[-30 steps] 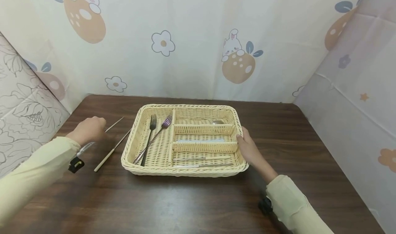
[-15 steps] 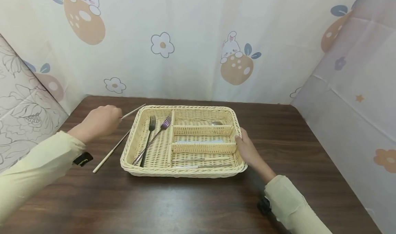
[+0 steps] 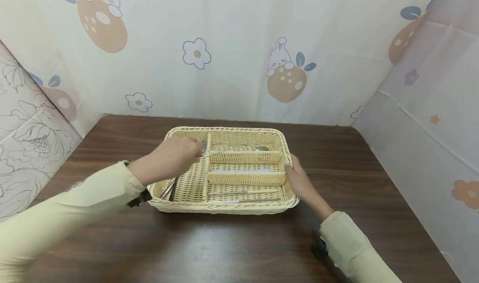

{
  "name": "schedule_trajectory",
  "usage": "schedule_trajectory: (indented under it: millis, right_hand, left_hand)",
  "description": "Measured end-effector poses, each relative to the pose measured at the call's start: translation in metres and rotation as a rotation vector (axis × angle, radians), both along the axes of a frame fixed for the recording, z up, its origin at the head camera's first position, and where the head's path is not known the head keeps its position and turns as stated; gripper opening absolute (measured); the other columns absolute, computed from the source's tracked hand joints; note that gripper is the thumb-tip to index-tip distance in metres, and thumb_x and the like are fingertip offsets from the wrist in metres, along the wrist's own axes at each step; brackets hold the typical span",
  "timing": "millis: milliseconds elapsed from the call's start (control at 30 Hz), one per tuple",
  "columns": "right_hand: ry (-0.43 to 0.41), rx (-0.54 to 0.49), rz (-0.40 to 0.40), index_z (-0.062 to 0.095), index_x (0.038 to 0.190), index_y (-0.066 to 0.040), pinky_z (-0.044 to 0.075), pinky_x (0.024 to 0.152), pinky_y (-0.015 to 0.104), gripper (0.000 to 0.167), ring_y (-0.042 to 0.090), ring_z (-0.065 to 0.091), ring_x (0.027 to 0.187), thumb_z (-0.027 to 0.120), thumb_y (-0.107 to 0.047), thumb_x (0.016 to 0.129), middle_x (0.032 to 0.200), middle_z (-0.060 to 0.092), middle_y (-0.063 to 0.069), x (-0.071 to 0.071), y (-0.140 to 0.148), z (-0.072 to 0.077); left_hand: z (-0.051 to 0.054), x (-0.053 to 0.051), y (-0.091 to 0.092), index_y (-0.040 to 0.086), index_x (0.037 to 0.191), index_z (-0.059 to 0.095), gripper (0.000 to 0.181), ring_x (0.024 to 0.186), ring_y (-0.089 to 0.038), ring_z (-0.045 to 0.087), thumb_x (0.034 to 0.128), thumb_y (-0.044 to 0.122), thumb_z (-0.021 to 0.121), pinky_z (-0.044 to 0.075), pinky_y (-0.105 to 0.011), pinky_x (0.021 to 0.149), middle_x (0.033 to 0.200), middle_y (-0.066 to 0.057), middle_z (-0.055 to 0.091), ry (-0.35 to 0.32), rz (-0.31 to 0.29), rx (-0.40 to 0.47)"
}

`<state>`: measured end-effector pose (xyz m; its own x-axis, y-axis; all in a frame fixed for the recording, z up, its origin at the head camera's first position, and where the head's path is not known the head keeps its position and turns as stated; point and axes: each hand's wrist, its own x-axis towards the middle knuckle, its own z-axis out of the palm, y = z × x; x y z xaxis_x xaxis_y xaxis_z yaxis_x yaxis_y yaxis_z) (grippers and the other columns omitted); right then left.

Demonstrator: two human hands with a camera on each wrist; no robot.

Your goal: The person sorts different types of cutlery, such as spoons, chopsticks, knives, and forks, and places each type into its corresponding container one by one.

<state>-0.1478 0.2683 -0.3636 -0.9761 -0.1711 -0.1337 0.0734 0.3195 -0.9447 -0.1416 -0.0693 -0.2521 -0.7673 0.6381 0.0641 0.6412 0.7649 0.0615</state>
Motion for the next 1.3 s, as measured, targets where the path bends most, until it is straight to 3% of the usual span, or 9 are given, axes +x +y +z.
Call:
schedule_trajectory:
  millis: [100,300,533,733,933,1100,1300]
  right_hand:
    - [0.002,0.0,-0.003,-0.005,0.15,-0.006,0.054,0.077,0.043,0.054,0.037,0.061,0.096,0.02,-0.022,0.105,0.134,0.031,0.037,-0.001,0.0,-0.001]
    - [0.021,0.04,-0.006,-0.003,0.151,-0.005,0.052,0.081,0.042,0.054,0.038,0.058,0.102,0.02,-0.023,0.105,0.137,0.029,0.035,-0.002,-0.002,-0.002]
    - [0.032,0.063,-0.006,-0.002,0.151,-0.005,0.051,0.083,0.043,0.055,0.039,0.057,0.103,0.021,-0.025,0.105,0.136,0.03,0.036,-0.003,-0.003,0.0]
    - [0.041,0.054,-0.002,-0.002,0.15,-0.004,0.053,0.078,0.042,0.055,0.039,0.06,0.098,0.021,-0.025,0.105,0.131,0.035,0.038,-0.002,-0.004,0.003]
    - [0.037,0.024,0.009,-0.002,0.15,-0.003,0.055,0.072,0.041,0.054,0.039,0.064,0.092,0.021,-0.023,0.105,0.124,0.039,0.04,-0.002,-0.004,0.002]
    - [0.028,0.021,-0.006,-0.003,0.15,-0.004,0.054,0.073,0.043,0.054,0.042,0.061,0.097,0.021,-0.022,0.105,0.129,0.035,0.04,-0.001,-0.004,0.0]
    - [0.027,0.01,-0.013,-0.003,0.15,-0.003,0.053,0.077,0.044,0.054,0.045,0.055,0.104,0.02,-0.022,0.105,0.134,0.028,0.04,0.001,-0.002,0.0]
  left_hand:
    - [0.001,0.003,0.022,0.007,0.081,0.06,0.01,0.064,-0.015,0.054,0.0858,-0.001,0.062,0.048,-0.027,0.054,0.075,-0.001,0.058,-0.05,-0.032,-0.028]
    - [-0.009,0.007,0.055,0.01,0.076,0.057,0.02,0.062,-0.013,0.049,0.0793,-0.01,0.056,0.045,-0.023,0.053,0.072,0.001,0.054,-0.051,-0.159,-0.06]
    - [-0.014,0.004,0.085,0.013,0.074,0.049,0.024,0.059,-0.009,0.037,0.0857,-0.008,0.051,0.039,-0.019,0.052,0.066,0.004,0.042,-0.242,-0.215,-0.078]
    - [-0.02,-0.003,0.108,0.015,0.072,0.042,0.029,0.057,-0.007,0.035,0.0828,-0.003,0.062,0.035,-0.019,0.052,0.066,0.005,0.039,-0.393,-0.245,-0.07]
    - [-0.031,-0.007,0.12,0.015,0.072,0.043,0.029,0.058,-0.008,0.037,0.083,-0.004,0.062,0.036,-0.019,0.053,0.066,0.005,0.04,-0.392,-0.247,-0.133]
    - [-0.036,-0.008,0.123,0.013,0.075,0.048,0.023,0.058,-0.008,0.039,0.0853,-0.004,0.06,0.038,-0.019,0.053,0.067,0.004,0.043,-0.402,-0.234,-0.175]
    - [-0.05,-0.008,0.131,0.012,0.084,0.052,0.016,0.059,-0.009,0.039,0.0891,-0.002,0.056,0.038,-0.02,0.052,0.07,0.004,0.044,-0.421,-0.257,-0.253]
